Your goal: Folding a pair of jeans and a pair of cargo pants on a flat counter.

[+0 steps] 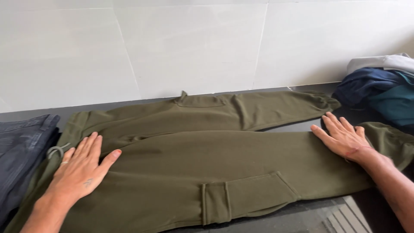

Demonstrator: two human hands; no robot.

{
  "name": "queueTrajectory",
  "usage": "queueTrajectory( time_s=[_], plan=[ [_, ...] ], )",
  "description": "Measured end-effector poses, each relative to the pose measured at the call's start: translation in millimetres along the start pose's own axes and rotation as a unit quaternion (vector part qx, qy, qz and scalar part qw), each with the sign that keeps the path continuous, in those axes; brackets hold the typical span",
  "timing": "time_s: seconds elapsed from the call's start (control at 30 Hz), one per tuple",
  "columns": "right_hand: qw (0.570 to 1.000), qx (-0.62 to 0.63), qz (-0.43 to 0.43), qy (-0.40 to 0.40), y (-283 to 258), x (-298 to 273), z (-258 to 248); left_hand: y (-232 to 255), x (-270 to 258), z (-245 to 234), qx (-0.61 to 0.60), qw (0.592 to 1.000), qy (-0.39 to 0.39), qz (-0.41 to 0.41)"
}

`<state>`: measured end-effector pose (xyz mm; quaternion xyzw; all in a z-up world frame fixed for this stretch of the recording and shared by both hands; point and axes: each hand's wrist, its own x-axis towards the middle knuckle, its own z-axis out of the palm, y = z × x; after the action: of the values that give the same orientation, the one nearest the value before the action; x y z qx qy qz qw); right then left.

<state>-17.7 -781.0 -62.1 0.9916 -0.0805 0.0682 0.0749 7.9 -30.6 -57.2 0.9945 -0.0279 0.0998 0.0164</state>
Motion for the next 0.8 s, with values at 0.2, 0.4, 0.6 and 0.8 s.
queueTrajectory(
  time_s=[0.2, 0.4, 0.6, 0.8],
  plan=[
    [0.959, 0.199, 0.065, 0.191, -11, 14, -4, 25, -5, -20, 0.083, 0.995, 0.061, 0.018],
    [0.984, 0.17, 0.059, 0.005, -34, 59, -15, 51, 33, -51, -0.068, 0.993, 0.094, -0.022],
    [0.979, 0.161, 0.123, 0.024, 2, 79, 1, 13, 82, 12, -0.06, 0.997, 0.014, -0.043],
    [0.97, 0.038, 0.218, -0.101, -33, 83, -56, 25, 95, 3, -0.071, 0.992, -0.034, -0.094]
  ],
)
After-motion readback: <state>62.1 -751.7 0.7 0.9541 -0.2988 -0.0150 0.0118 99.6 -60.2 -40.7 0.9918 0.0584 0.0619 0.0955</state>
